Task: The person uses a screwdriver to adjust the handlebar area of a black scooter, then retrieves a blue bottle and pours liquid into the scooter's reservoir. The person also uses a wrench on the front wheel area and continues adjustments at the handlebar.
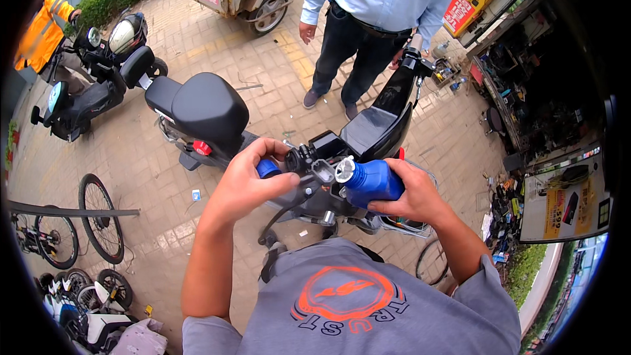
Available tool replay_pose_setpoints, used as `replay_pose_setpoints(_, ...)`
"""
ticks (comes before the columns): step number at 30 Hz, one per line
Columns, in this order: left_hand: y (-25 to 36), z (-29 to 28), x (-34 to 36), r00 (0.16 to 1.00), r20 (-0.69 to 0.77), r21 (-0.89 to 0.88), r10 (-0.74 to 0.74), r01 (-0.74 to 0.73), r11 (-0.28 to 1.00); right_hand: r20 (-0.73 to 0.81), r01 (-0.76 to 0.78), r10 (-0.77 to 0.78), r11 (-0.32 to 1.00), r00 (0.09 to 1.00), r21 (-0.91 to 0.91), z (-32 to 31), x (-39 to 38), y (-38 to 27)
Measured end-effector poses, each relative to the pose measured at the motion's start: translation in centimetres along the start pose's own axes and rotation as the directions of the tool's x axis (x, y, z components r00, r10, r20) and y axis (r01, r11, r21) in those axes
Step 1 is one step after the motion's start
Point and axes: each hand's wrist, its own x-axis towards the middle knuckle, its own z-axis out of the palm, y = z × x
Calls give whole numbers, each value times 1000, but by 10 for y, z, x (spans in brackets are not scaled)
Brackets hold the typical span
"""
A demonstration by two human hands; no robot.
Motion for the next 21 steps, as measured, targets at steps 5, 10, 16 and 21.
replay_pose_setpoints(5, -5, -5, 1, 1000, 5, 30, 17, -17, 999, 41, -2, 3, 1000, 999, -21, -6, 5, -5)
replay_pose_setpoints(10, -11, -8, 0, 998, -2, 38, 57, -56, 998, 53, 24, -21, 998, 998, -65, -8, 11, -11)
replay_pose_setpoints(16, -8, -10, -2, 999, 20, 27, 35, -36, 999, 73, 58, -51, 994, 996, -95, -12, 16, -18)
replay_pose_setpoints(21, -8, -11, -4, 999, 26, 18, 39, -39, 999, 96, 60, -46, 988, 994, -144, -17, 19, -23)
